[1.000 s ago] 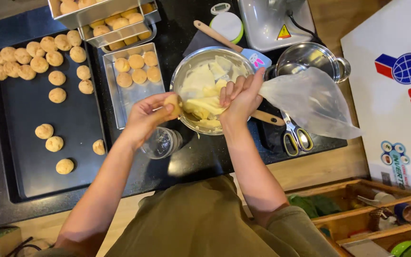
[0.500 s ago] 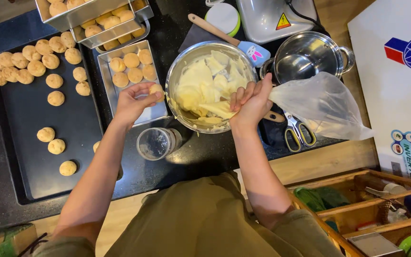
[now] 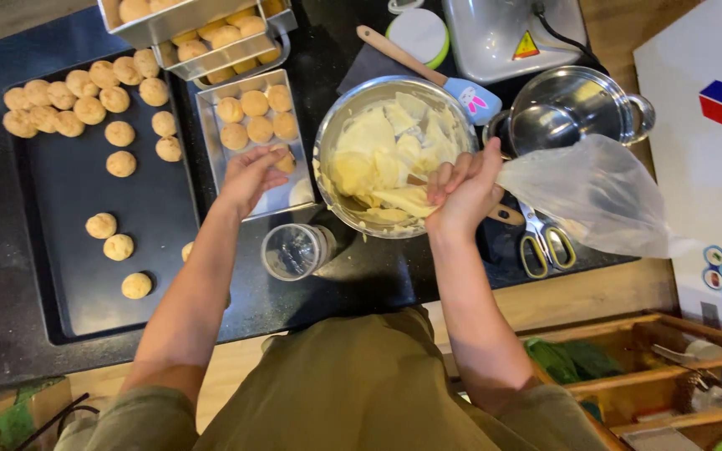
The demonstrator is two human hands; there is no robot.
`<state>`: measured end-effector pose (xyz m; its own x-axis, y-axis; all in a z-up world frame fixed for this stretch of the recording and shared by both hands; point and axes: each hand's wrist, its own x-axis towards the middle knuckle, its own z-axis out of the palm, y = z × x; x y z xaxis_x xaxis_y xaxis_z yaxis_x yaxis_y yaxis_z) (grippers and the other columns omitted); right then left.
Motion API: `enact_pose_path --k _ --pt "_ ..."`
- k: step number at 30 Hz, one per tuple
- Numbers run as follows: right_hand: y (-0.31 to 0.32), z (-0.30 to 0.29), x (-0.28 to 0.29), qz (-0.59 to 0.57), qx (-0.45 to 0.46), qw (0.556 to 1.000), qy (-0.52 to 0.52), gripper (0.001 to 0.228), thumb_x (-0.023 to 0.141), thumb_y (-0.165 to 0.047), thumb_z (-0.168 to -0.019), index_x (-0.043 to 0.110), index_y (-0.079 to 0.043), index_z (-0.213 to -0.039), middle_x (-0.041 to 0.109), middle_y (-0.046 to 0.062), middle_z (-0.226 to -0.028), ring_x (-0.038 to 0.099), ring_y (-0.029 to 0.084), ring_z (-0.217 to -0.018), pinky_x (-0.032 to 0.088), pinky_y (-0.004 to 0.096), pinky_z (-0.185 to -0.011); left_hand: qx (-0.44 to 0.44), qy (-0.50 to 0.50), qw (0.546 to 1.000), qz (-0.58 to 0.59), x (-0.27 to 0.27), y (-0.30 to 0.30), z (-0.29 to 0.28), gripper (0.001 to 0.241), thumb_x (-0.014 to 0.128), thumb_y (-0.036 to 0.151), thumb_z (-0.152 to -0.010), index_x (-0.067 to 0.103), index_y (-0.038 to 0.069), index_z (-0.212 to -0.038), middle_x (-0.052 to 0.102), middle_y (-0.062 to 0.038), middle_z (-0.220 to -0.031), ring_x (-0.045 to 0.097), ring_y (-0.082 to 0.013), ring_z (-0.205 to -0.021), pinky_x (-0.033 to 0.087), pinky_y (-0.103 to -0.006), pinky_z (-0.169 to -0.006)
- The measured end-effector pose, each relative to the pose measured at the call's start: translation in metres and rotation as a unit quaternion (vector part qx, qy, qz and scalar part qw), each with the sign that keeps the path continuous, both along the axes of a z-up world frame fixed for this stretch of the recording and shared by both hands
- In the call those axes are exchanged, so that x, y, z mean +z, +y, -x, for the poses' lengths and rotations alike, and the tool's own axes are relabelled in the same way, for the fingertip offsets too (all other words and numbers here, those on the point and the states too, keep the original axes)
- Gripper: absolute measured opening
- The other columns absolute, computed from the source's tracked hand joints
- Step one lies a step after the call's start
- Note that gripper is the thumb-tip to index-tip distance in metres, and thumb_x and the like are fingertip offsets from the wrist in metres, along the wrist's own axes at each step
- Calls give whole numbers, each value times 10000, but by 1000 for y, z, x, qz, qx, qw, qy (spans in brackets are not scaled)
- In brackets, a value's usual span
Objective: Filling cream puffs with cream using a piping bag and organizing them on trays.
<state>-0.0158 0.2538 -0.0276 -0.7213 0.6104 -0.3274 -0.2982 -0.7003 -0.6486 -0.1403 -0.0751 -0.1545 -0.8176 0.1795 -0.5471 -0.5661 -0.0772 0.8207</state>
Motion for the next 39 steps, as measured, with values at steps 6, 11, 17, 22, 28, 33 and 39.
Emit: enact_pose_path --k 6,11,17,22,28,33,39 --pt "-1 -1 -4 4 9 1000 6 585 574 -381 -1052 272 -151 -607 295 13 -504 245 150 -360 232 323 -354 82 -10 983 161 -5 6 2 382 798 251 -913 675 -44 -1121 744 -113 -992 749 -189 -757 615 -290 -650" --pt "-7 -2 1 0 19 1000 6 589 579 -381 -1050 267 -154 -605 292 9 -502 252 152 -366 240 321 -359 77 17 977 199 -48 8 13 293 753 245 -917 761 -32 -1011 778 -102 -884 758 -156 -711 594 -264 -602" --pt "-8 2 0 -23 21 1000 0 604 594 -398 -1042 266 -161 -594 286 0 -492 262 140 -363 251 310 -359 49 20 982 182 -67 3 16 229 715 176 -895 770 -3 -1026 776 -105 -917 753 -173 -741 590 -310 -622" --pt "-15 17 5 -93 29 995 -15 547 640 -357 -1040 343 -151 -629 311 -23 -519 322 115 -408 284 296 -385 39 202 919 337 -9 21 0 301 802 238 -863 744 5 -1045 776 -86 -936 755 -190 -837 574 -312 -717" --pt "-31 36 3 -271 99 957 14 252 706 -172 -980 560 -62 -806 544 28 -608 527 137 -479 431 281 -467 31 349 910 222 103 69 -21 335 713 270 -922 713 61 -1182 777 -63 -1100 753 -193 -1018 562 -359 -788" --pt "-37 40 9 -555 270 781 94 172 618 12 -827 632 21 -998 672 69 -852 649 146 -720 529 289 -615 -156 621 746 181 184 131 -31 616 728 443 -1005 600 -7 -1405 648 -104 -1354 582 -246 -1262 464 -417 -1073" --pt "-18 36 59 -520 443 729 36 199 582 -97 -869 624 41 -1007 636 125 -835 591 195 -768 474 337 -702 -180 224 958 -7 236 160 -37 614 469 570 -956 701 87 -1257 785 35 -1089 633 -91 -738 468 -254 -520"
